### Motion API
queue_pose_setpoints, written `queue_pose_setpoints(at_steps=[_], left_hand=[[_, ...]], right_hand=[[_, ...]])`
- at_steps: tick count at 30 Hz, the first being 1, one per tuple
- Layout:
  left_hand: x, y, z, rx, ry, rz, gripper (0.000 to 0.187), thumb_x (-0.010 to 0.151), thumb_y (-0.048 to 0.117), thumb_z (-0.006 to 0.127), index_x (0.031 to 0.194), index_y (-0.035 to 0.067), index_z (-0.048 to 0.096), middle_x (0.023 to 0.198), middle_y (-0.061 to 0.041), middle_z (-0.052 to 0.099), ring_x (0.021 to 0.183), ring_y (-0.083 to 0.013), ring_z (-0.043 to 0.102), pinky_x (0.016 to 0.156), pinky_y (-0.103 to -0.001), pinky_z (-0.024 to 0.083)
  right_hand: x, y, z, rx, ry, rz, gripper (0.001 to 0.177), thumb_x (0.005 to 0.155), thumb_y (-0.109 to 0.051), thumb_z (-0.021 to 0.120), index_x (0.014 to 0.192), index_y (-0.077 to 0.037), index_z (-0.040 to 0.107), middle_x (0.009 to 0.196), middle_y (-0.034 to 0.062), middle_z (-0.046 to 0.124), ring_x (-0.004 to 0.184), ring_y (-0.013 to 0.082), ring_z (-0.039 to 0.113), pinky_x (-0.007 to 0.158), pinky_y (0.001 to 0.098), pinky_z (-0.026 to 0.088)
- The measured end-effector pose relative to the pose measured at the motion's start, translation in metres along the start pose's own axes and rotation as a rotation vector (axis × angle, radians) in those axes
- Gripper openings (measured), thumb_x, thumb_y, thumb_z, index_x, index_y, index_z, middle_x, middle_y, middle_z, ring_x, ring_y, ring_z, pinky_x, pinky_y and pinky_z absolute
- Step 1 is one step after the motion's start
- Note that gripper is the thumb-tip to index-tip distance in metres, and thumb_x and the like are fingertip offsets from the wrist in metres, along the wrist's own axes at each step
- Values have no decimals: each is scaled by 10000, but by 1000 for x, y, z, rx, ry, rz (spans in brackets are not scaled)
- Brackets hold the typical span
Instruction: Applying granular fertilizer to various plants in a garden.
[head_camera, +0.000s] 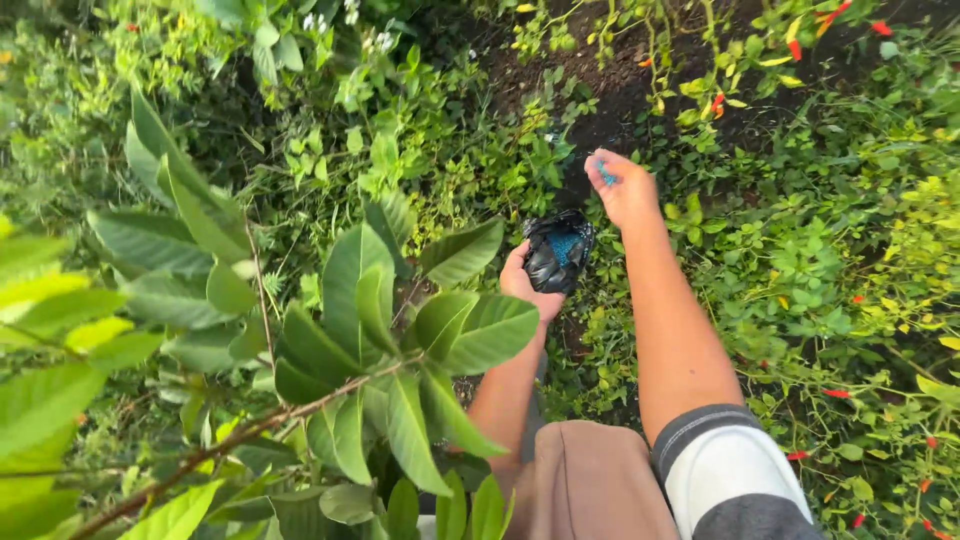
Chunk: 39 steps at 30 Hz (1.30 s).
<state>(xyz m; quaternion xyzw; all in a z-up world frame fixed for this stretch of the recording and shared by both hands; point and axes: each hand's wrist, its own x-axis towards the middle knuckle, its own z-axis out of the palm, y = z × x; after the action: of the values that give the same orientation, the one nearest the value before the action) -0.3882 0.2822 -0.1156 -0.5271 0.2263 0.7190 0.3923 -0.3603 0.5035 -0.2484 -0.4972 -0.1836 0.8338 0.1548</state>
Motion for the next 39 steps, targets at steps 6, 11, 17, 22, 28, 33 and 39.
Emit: queue_pose_setpoints(at_steps=[6, 11, 17, 22, 28, 33, 39], left_hand=[[27, -6, 14, 142, -16, 113, 198, 948, 296, 640, 1016, 126, 716, 1006, -77, 754, 902, -277, 711, 871, -472, 576], [6, -2, 62, 97, -63, 6, 226, 942, 311, 637, 997, 111, 725, 1013, -78, 760, 923, -288, 713, 894, -468, 576], [9, 0, 77, 151, -105, 35, 203, 941, 329, 641, 982, 148, 724, 1020, -68, 757, 926, -298, 703, 883, -497, 561], [0, -5, 94, 148, -98, 2, 208, 919, 331, 631, 961, 146, 718, 1008, -75, 757, 918, -303, 707, 891, -501, 560], [19, -5, 91, 127, -75, -2, 248, 943, 344, 648, 993, 114, 727, 1036, -87, 754, 927, -314, 698, 895, -487, 559], [22, -11, 121, 106, -111, 7, 283, 910, 319, 607, 1026, 94, 734, 1057, -100, 766, 956, -318, 717, 912, -486, 562], [75, -20, 126, 82, -98, 38, 240, 935, 310, 624, 1015, 107, 723, 1033, -86, 761, 926, -309, 712, 887, -487, 565]], right_hand=[[-72, -61, 11, 28, -404, 137, 343, 889, 14, 507, 1163, 162, 652, 1087, 248, 714, 976, 306, 711, 897, 372, 606], [-123, -101, 36, -263, -403, 133, 329, 895, 20, 516, 1165, 151, 650, 1093, 231, 717, 1014, 285, 718, 954, 382, 587], [-104, -101, 10, 15, -347, 86, 300, 953, -13, 517, 1195, 128, 625, 1118, 209, 715, 1005, 282, 711, 924, 368, 584], [-97, -103, 10, 181, -138, 54, 357, 902, 15, 537, 1224, 155, 604, 1181, 207, 674, 1098, 292, 696, 975, 368, 598], [-43, -86, -14, 229, -89, 52, 408, 911, 23, 524, 1285, 183, 556, 1225, 254, 639, 1128, 338, 668, 996, 388, 598], [18, -85, -27, 318, 6, 7, 434, 907, 43, 515, 1318, 181, 534, 1258, 275, 642, 1125, 349, 681, 993, 389, 611], [116, -83, -46, 430, -28, -57, 428, 955, 53, 601, 1353, 179, 505, 1293, 264, 611, 1137, 357, 667, 1002, 406, 614]])
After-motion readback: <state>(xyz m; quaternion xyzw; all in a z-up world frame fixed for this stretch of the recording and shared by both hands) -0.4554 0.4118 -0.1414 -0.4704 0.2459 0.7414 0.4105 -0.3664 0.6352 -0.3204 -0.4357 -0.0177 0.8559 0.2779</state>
